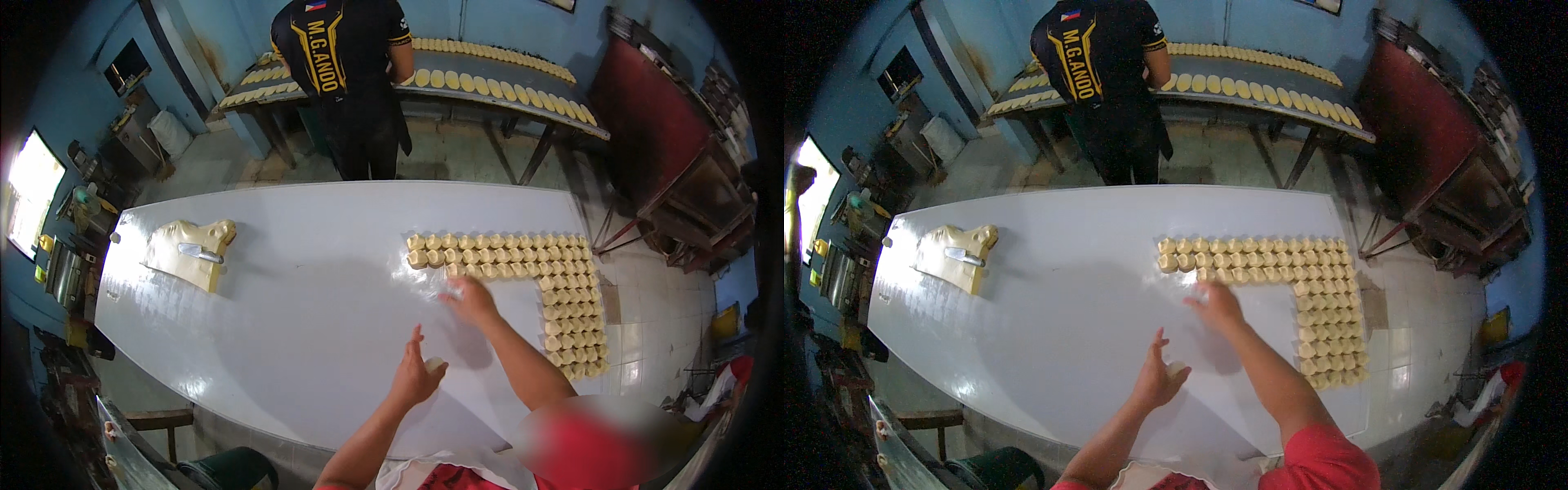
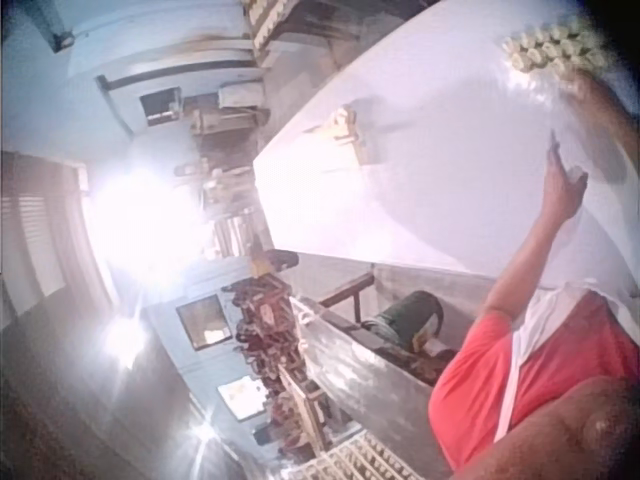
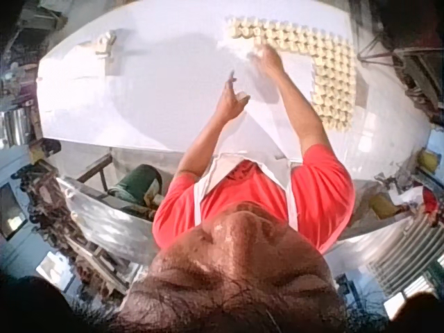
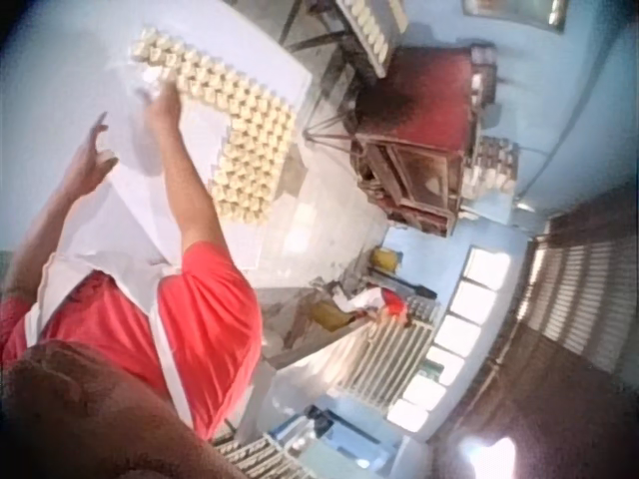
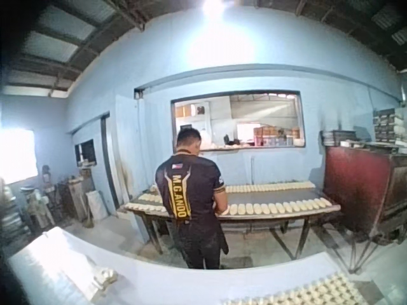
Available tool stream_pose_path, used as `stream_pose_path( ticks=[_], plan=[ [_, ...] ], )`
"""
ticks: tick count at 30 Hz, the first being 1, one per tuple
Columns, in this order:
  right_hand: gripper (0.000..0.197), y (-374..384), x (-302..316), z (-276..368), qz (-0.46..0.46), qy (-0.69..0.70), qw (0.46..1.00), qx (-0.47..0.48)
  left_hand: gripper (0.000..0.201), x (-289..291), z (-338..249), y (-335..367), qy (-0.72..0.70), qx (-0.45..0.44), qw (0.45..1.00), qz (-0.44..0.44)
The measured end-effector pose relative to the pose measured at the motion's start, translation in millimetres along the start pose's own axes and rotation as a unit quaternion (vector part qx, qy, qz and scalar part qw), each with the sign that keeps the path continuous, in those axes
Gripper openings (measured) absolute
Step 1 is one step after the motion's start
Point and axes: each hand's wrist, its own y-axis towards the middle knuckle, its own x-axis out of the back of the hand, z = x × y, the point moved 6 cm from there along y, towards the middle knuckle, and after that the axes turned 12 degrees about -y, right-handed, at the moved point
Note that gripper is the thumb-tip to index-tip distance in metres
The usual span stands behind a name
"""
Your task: The person rolls a long strip of dough on a white table, repeatedly pinches off small pieces, shapes them into uniform pieces, and arranges them in neat rows. A knife is used to cut the dough strip. Another person in the background arranges similar pieces on a conveyor belt.
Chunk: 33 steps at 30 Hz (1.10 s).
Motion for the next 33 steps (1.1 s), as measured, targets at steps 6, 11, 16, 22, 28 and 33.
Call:
stream_pose_path(
  ticks=[6, 11, 16, 22, 28, 33],
  plan=[
    [0.034, -115, -13, 38, 0.236, 0.177, 0.952, 0.077, 0.086, -26, 30, -2, -0.032, 0.019, 0.992, 0.122],
    [0.029, -115, 31, 68, 0.023, 0.130, 0.979, 0.156, 0.041, -21, 26, -1, -0.027, 0.097, 0.994, 0.043],
    [0.019, -93, 48, 82, -0.069, 0.034, 0.973, 0.220, 0.025, -13, -39, 16, 0.037, -0.090, 0.994, -0.051],
    [0.030, -56, 43, 90, -0.118, -0.056, 0.977, 0.169, 0.019, -6, -16, 41, 0.078, -0.010, 0.996, 0.039],
    [0.052, 7, -12, 35, -0.008, -0.171, 0.985, -0.013, 0.014, -9, -95, -16, -0.125, -0.178, 0.952, 0.216],
    [0.039, 32, -33, 25, -0.021, -0.225, 0.974, 0.027, 0.016, 11, -29, -6, -0.136, 0.056, 0.986, 0.083]
  ],
)
